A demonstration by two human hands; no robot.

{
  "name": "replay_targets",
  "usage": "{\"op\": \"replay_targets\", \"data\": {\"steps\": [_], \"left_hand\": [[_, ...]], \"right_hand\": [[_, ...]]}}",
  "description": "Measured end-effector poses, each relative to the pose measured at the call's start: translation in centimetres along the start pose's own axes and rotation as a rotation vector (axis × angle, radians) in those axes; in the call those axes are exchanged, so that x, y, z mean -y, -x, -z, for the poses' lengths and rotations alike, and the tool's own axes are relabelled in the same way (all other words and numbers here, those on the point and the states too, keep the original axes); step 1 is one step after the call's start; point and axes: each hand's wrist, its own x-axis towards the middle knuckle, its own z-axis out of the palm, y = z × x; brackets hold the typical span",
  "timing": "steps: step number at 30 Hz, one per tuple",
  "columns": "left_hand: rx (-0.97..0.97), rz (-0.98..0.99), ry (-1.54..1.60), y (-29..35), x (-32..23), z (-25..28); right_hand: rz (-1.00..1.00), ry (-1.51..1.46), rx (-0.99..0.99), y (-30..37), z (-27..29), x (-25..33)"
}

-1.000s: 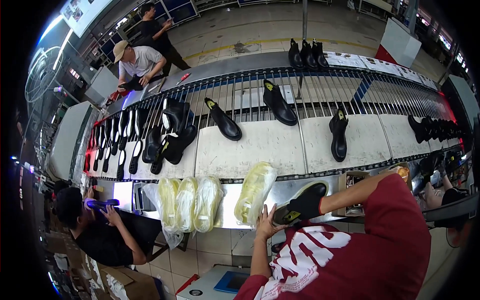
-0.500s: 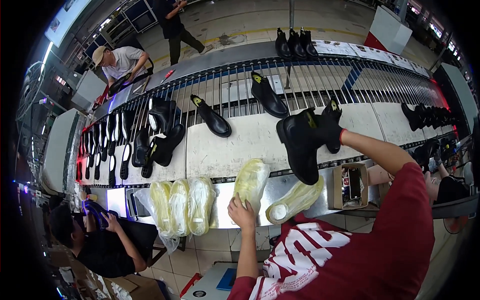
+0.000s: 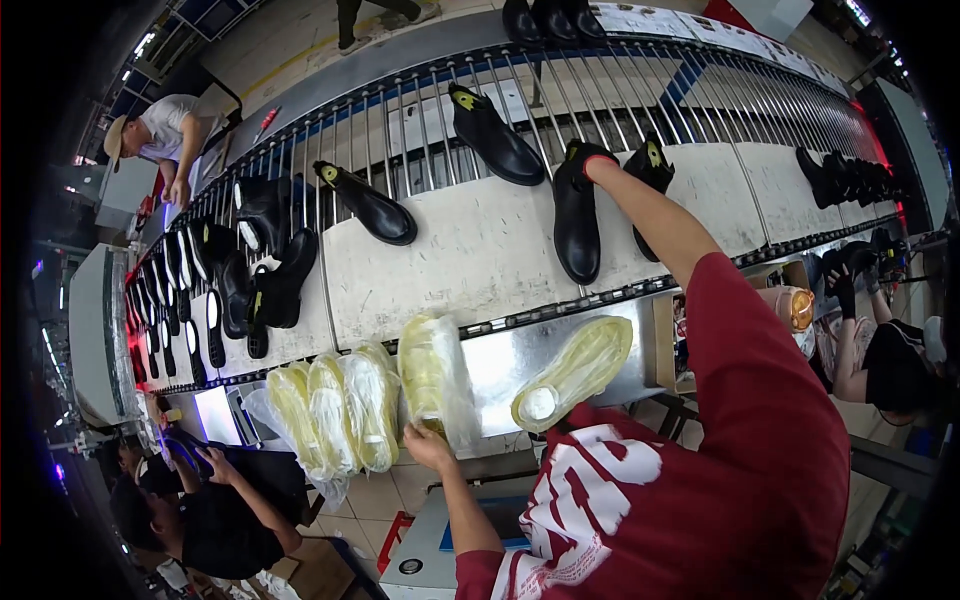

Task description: The recorder is operating a machine to last or shape shoes in a factory environment.

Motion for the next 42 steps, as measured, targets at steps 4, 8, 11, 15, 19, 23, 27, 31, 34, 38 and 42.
{"op": "replay_targets", "data": {"steps": [4, 8, 11, 15, 19, 23, 27, 31, 34, 38, 42], "left_hand": [[-0.181, -0.006, 0.068, 1.1, -1.5, 1.2], [-0.123, -0.498, 0.173, 4.2, -6.5, 1.3], [0.572, -0.796, 0.178, 6.7, -11.2, -1.8], [0.747, -0.913, 0.000, 9.6, -13.6, -6.3], [0.625, -0.701, -0.038, 10.1, -11.8, -7.0], [0.428, -0.443, 0.037, 11.1, -8.5, -5.2], [0.304, -0.249, 0.103, 11.2, -5.8, -4.1], [0.320, -0.181, 0.125, 9.1, -4.2, -3.4], [0.438, -0.216, 0.096, 7.5, -3.0, -2.6], [0.607, -0.271, 0.088, 7.2, -1.5, -2.4], [0.616, -0.381, 0.096, 8.1, 0.1, -3.2]], "right_hand": [[0.175, -0.068, -0.639, -0.8, 1.8, 2.1], [0.353, -0.367, -0.436, -3.6, 1.1, 7.6], [0.278, -0.482, -0.326, -6.7, -0.2, 13.4], [-0.061, -0.807, -0.423, -10.1, -1.8, 17.2], [0.017, -0.729, -0.362, -11.9, -1.7, 17.4], [0.249, -0.705, -0.404, -8.4, -1.0, 16.8], [0.709, -0.723, -0.113, 1.6, 0.8, 14.7], [1.243, -0.458, 0.237, 13.1, 4.1, 11.4], [1.480, -0.275, 0.637, 21.3, 3.5, 9.6], [1.629, 0.239, 0.947, 28.5, -1.8, 8.4], [1.631, 0.547, 0.997, 30.9, -6.8, 6.3]]}}
